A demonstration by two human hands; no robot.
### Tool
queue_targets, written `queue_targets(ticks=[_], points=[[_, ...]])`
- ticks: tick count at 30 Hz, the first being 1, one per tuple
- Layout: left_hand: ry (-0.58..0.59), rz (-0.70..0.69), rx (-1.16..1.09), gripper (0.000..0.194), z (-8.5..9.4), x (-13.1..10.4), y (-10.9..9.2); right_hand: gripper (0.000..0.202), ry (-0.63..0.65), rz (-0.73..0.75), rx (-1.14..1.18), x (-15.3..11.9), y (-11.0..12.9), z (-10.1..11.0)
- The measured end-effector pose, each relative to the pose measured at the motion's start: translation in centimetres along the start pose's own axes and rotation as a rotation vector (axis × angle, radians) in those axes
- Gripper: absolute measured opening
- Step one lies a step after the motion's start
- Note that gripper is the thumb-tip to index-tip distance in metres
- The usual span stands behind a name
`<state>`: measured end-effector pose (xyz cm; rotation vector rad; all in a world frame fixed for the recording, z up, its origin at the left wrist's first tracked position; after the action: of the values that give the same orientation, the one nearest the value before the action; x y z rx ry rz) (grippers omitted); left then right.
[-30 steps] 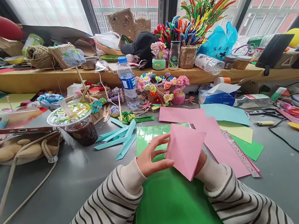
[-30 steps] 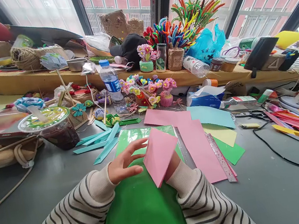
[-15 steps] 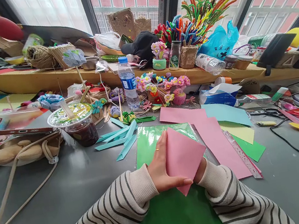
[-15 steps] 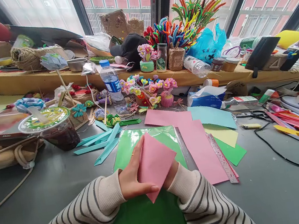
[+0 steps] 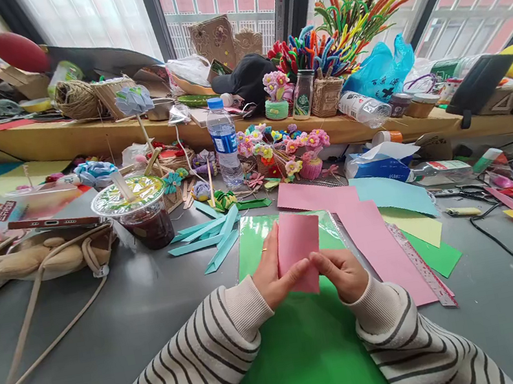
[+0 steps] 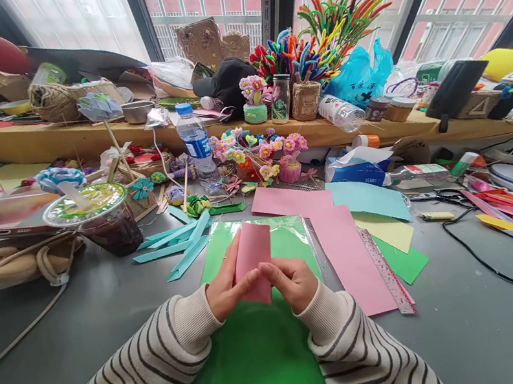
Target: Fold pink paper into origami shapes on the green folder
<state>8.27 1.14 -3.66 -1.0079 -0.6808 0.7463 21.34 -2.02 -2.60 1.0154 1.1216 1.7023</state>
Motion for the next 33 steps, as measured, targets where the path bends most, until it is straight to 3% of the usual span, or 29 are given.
queue_targets(ticks=[3,6,9,13,17,23,27,33], points=[[0.098,-0.019,-0.117,0.076,0.0,-0.1,-0.2,0.028,-0.058,-0.024,0.091,0.0,0.4,0.0],[0.286,-0.056,-0.292,0.07,-0.2,-0.5,-0.7,0.022,-0.087,-0.064,0.154,0.0,0.5,0.3],[0.412,-0.117,-0.369,0.067,-0.4,-0.8,-1.3,0.021,-0.047,-0.069,0.179,0.0,0.5,0.5],[0.477,-0.141,-0.412,0.064,-0.7,-0.9,-1.2,0.024,0.063,-0.017,0.301,0.1,0.5,0.2],[0.521,-0.162,-0.474,0.073,-1.0,-0.6,-1.1,0.034,0.195,0.005,0.36,0.1,0.5,-0.4],[0.56,-0.172,-0.508,0.083,-1.0,-0.5,-1.1,0.041,0.229,0.016,0.275,0.1,0.5,-0.5],[0.595,-0.198,-0.497,0.081,-0.9,-0.5,-1.4,0.034,0.219,0.023,0.239,0.1,0.3,-0.6],[0.386,-0.132,-0.463,0.058,-0.1,-0.5,-1.8,0.021,0.089,-0.012,0.187,-0.1,0.6,-0.2]])
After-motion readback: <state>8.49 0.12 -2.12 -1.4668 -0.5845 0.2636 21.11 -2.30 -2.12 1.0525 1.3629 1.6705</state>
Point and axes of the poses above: each hand's wrist, its own x-axis towards the middle knuckle, its own z-axis out of the back of the hand, y = z × x, the point moved 2 cm from there along x, towards the middle knuckle, and after that the axes turned 11 degrees about y, right-handed, at the moved point
